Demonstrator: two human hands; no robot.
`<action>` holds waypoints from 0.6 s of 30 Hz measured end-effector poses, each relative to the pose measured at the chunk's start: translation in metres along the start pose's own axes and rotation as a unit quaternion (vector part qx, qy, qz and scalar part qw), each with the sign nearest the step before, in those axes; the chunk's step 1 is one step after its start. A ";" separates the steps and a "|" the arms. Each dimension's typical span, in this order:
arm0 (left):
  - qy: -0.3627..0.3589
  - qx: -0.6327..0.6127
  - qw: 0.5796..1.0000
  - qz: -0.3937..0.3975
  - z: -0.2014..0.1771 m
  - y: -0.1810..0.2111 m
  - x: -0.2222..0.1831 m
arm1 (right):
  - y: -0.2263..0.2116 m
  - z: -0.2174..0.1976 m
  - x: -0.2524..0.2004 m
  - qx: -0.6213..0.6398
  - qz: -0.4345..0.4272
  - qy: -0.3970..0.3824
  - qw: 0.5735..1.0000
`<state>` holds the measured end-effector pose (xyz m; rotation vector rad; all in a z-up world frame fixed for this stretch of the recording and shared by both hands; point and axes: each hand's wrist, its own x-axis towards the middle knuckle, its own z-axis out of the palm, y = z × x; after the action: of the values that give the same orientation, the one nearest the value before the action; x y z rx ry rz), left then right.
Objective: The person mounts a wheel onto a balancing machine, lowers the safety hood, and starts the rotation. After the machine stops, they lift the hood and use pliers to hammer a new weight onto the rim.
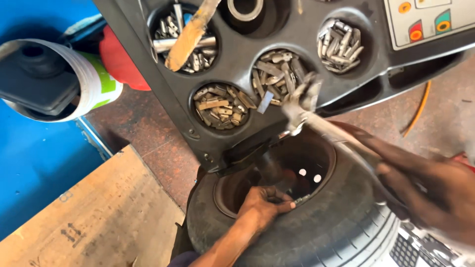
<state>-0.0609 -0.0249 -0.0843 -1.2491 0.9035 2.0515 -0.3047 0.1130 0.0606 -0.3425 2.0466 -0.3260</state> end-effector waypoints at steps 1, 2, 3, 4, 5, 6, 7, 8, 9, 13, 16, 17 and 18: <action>-0.004 0.009 1.000 0.007 0.001 -0.002 0.004 | -0.015 0.001 0.004 -0.096 0.061 -0.060 0.992; -0.008 0.018 1.000 0.014 0.003 -0.003 0.008 | -0.030 0.003 0.009 -0.190 0.123 -0.117 0.967; -0.007 0.018 1.000 0.017 0.003 0.000 0.008 | -0.019 0.005 0.010 -0.191 0.121 -0.115 0.967; -0.002 0.022 1.000 0.016 0.002 0.003 0.008 | -0.008 0.007 0.012 -0.263 0.029 -0.141 0.954; 0.000 0.025 1.000 0.012 0.003 0.003 0.007 | 0.005 0.010 0.011 -0.329 -0.059 -0.166 0.928; -0.001 0.024 1.000 0.010 0.004 0.002 0.007 | -0.015 0.008 0.010 -0.330 -0.057 -0.167 0.927; -0.002 0.022 1.000 0.017 0.004 0.002 0.009 | -0.036 0.007 0.012 -0.332 0.033 -0.185 0.924; -0.003 0.019 1.000 0.024 0.003 0.002 0.010 | -0.056 0.006 0.014 -0.329 0.124 -0.194 0.916; -0.003 0.018 1.000 0.019 0.003 -0.004 0.010 | -0.069 0.007 0.012 -0.329 0.125 -0.199 0.915; -0.008 0.016 1.000 0.022 0.004 -0.004 0.013 | -0.022 0.006 0.012 -0.289 0.019 -0.155 0.944; -0.003 0.021 1.000 0.009 0.005 -0.001 0.012 | -0.050 0.001 0.015 -0.357 -0.028 -0.219 0.908; 0.000 0.022 1.000 0.003 0.005 -0.002 0.011 | -0.081 0.000 0.016 -0.442 0.087 -0.255 0.856; 0.000 0.021 1.000 0.001 0.005 -0.003 0.010 | -0.079 -0.005 0.016 -0.442 0.088 -0.257 0.855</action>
<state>-0.0656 -0.0183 -0.0928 -1.2254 0.9426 2.0236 -0.3078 0.0343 0.0790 -0.7001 1.5514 0.7873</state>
